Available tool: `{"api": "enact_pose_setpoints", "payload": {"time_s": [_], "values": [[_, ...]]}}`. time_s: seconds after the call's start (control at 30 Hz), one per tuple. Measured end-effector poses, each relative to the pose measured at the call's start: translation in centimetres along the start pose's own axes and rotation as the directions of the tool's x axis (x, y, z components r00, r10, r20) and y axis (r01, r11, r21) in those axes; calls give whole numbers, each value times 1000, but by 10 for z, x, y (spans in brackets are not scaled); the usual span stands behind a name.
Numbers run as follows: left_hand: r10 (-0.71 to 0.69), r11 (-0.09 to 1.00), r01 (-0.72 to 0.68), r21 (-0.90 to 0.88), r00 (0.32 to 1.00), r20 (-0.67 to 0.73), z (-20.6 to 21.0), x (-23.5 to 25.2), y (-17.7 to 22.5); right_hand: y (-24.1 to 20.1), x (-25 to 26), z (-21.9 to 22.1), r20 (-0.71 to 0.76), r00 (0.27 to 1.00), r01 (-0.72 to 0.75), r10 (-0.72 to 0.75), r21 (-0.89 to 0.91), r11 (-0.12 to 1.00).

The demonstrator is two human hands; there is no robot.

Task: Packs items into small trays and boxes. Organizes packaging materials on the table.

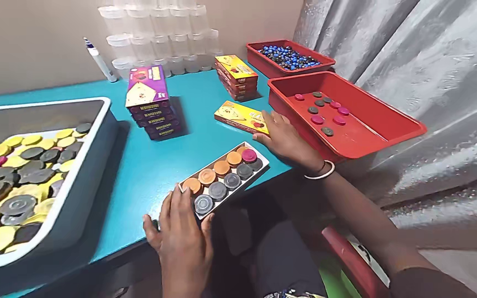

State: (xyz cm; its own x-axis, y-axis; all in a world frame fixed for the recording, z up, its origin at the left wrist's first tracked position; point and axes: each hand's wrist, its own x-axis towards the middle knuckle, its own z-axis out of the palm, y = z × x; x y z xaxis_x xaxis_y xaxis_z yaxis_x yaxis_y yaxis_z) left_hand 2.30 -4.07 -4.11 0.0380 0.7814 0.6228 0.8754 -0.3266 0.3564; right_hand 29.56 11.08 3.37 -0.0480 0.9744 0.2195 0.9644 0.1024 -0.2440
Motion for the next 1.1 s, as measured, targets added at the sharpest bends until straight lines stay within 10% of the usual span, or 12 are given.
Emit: {"api": "enact_pose_setpoints", "payload": {"time_s": [0.23,0.47,0.87,1.1], "values": [[-67,998,67,-4,997,-48,5,2,2,3,-29,-5,-133,970,239,-205,333,912],[-164,986,163,-22,986,-29,5,3,8,9,-45,-2,-3,695,676,-719,346,651],[-186,982,187,21,981,-46,9,6,10,-10,-79,24,-157,734,670,-661,9,742],[-101,991,80,103,972,214,-14,10,3,-16,-84,26,-193,783,604,-592,4,797]]}}
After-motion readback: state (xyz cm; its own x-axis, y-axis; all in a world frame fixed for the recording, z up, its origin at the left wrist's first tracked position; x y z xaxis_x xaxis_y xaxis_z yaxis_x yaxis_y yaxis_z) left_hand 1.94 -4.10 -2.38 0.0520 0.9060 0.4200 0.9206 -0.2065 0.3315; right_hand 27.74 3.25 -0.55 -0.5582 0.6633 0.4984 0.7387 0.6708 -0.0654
